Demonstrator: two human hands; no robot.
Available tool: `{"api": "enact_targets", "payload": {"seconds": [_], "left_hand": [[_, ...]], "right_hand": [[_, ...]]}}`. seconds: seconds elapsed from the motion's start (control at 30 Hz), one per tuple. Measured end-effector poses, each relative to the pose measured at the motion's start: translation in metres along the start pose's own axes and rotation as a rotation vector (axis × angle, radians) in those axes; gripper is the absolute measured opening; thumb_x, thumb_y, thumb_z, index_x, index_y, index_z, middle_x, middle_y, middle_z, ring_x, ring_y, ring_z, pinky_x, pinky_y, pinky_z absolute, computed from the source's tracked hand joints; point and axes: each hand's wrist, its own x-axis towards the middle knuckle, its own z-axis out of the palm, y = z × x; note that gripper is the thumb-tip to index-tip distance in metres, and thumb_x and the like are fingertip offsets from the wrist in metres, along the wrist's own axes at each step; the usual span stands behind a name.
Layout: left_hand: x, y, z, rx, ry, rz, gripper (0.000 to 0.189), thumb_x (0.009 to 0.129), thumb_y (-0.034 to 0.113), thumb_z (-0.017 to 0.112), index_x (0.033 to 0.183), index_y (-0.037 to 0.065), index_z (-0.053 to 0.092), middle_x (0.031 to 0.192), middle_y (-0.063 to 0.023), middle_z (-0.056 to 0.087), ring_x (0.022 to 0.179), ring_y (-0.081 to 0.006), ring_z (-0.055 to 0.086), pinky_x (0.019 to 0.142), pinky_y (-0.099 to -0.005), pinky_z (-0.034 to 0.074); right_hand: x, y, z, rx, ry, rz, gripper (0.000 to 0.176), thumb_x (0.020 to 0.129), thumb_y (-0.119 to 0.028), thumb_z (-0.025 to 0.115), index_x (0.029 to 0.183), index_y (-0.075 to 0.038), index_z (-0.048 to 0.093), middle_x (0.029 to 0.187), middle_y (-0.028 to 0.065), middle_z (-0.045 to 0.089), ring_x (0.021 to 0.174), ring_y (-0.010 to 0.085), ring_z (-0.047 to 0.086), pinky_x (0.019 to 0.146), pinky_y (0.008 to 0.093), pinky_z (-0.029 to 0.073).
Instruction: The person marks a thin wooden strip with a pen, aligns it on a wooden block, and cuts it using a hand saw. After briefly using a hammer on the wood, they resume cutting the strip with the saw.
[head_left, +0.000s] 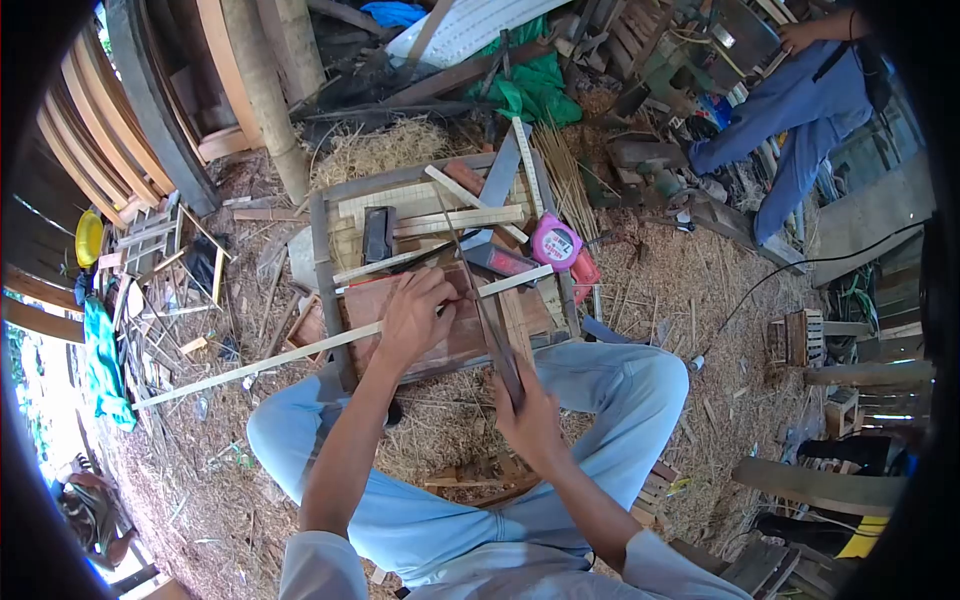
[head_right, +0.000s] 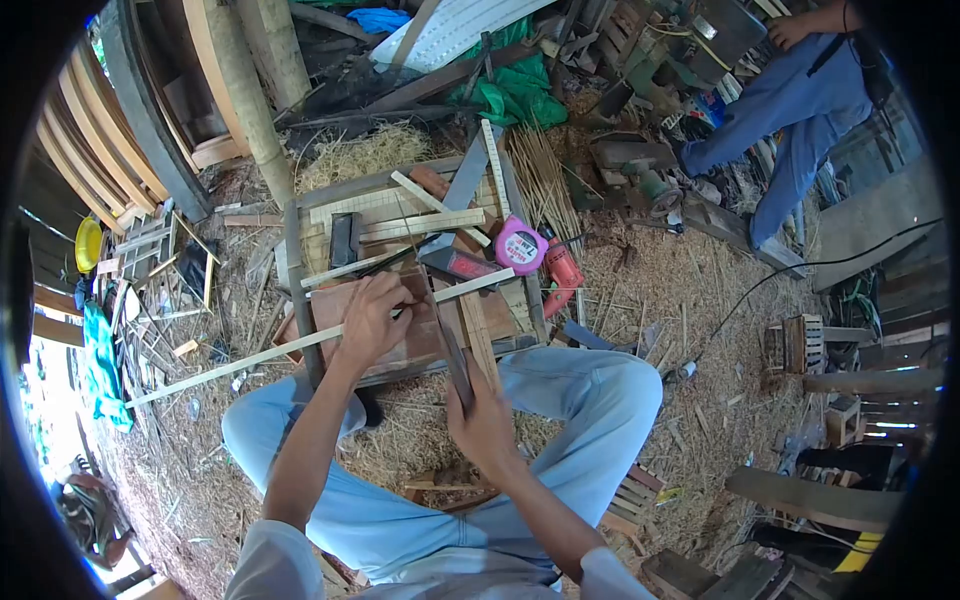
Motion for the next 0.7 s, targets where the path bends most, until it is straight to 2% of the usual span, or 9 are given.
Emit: {"api": "enact_targets", "payload": {"seconds": [0.03, 0.1, 0.17, 0.33, 0.37, 0.43, 0.5, 0.57, 0.7], "left_hand": [[0.001, 0.001, 0.000, -0.002, 0.020, -0.005, 0.016, 0.072, 0.007, 0.075, 0.083, 0.006, 0.064, 0.086, -0.0089, 0.055, 0.089, -0.0302, 0.058, 0.082, -0.0415, 0.044], [0.004, 0.002, -0.002, -0.020, 0.027, 0.008, 0.016, 0.072, 0.007, 0.075, 0.083, 0.006, 0.064, 0.086, -0.0089, 0.055, 0.089, -0.0300, 0.058, 0.082, -0.0417, 0.044], [-0.004, 0.002, 0.000, -0.050, 0.013, 0.012, 0.016, 0.072, 0.007, 0.075, 0.083, 0.006, 0.064, 0.086, -0.0089, 0.055, 0.089, -0.0299, 0.058, 0.082, -0.0418, 0.044], [0.001, 0.002, -0.005, 0.025, -0.032, -0.026, 0.014, 0.073, 0.007, 0.075, 0.082, 0.007, 0.063, 0.087, -0.0084, 0.056, 0.091, -0.0286, 0.059, 0.082, -0.0410, 0.044], [0.001, 0.003, -0.007, 0.029, -0.031, -0.018, 0.014, 0.073, 0.007, 0.075, 0.082, 0.007, 0.063, 0.087, -0.0084, 0.056, 0.091, -0.0286, 0.059, 0.082, -0.0410, 0.044], [0.003, 0.003, -0.005, 0.000, -0.028, -0.001, 0.014, 0.074, 0.007, 0.074, 0.082, 0.007, 0.063, 0.086, -0.0082, 0.055, 0.090, -0.0287, 0.059, 0.082, -0.0408, 0.044], [0.003, 0.000, 0.000, -0.011, -0.005, 0.005, 0.014, 0.074, 0.007, 0.074, 0.082, 0.007, 0.063, 0.086, -0.0081, 0.055, 0.089, -0.0286, 0.059, 0.082, -0.0407, 0.043], [0.002, -0.003, 0.002, -0.016, 0.007, -0.007, 0.014, 0.074, 0.007, 0.074, 0.081, 0.007, 0.063, 0.086, -0.0079, 0.055, 0.089, -0.0286, 0.058, 0.081, -0.0405, 0.043], [-0.001, -0.003, 0.003, -0.042, 0.009, 0.011, 0.013, 0.074, 0.008, 0.074, 0.081, 0.006, 0.063, 0.085, -0.0083, 0.055, 0.088, -0.0289, 0.058, 0.081, -0.0401, 0.043]], "right_hand": [[-0.029, 0.012, -0.007, -0.057, 0.019, -0.008, 0.046, 0.095, -0.013, 0.066, 0.137, 0.001, 0.055, 0.088, 0.0228, 0.071, 0.071, 0.0351, 0.073, 0.064, 0.0376, 0.056], [-0.067, 0.024, -0.028, -0.079, 0.051, -0.156, 0.054, 0.094, -0.013, 0.066, 0.143, 0.001, 0.050, 0.089, 0.0279, 0.070, 0.071, 0.0449, 0.070, 0.064, 0.0431, 0.058], [-0.067, 0.029, -0.023, -0.028, 0.015, -0.106, 0.054, 0.093, -0.013, 0.067, 0.142, 0.002, 0.050, 0.091, 0.0282, 0.070, 0.072, 0.0448, 0.071, 0.065, 0.0434, 0.058], [0.045, -0.006, 0.016, 0.064, 0.027, -0.109, 0.050, 0.094, -0.013, 0.066, 0.139, 0.005, 0.052, 0.091, 0.0283, 0.070, 0.075, 0.0441, 0.071, 0.064, 0.0428, 0.056], [0.042, -0.006, 0.015, 0.068, 0.034, -0.114, 0.050, 0.094, -0.013, 0.066, 0.139, 0.005, 0.052, 0.091, 0.0283, 0.070, 0.075, 0.0441, 0.071, 0.064, 0.0428, 0.056], [0.027, -0.004, 0.009, 0.100, 0.059, -0.126, 0.044, 0.096, -0.018, 0.065, 0.135, 0.002, 0.057, 0.090, 0.0249, 0.071, 0.076, 0.0365, 0.074, 0.066, 0.0401, 0.055], [-0.027, 0.009, -0.008, -0.041, 0.016, 0.006, 0.044, 0.097, -0.019, 0.065, 0.135, 0.002, 0.057, 0.094, 0.0229, 0.073, 0.077, 0.0327, 0.075, 0.068, 0.0389, 0.056], [-0.074, 0.022, -0.026, -0.015, -0.002, -0.052, 0.051, 0.096, -0.014, 0.065, 0.142, 0.004, 0.050, 0.090, 0.0233, 0.073, 0.072, 0.0377, 0.074, 0.065, 0.0400, 0.058], [-0.073, 0.028, -0.016, -0.060, 0.036, -0.072, 0.051, 0.096, -0.017, 0.065, 0.141, 0.003, 0.051, 0.091, 0.0222, 0.074, 0.072, 0.0369, 0.074, 0.064, 0.0401, 0.058]]}}
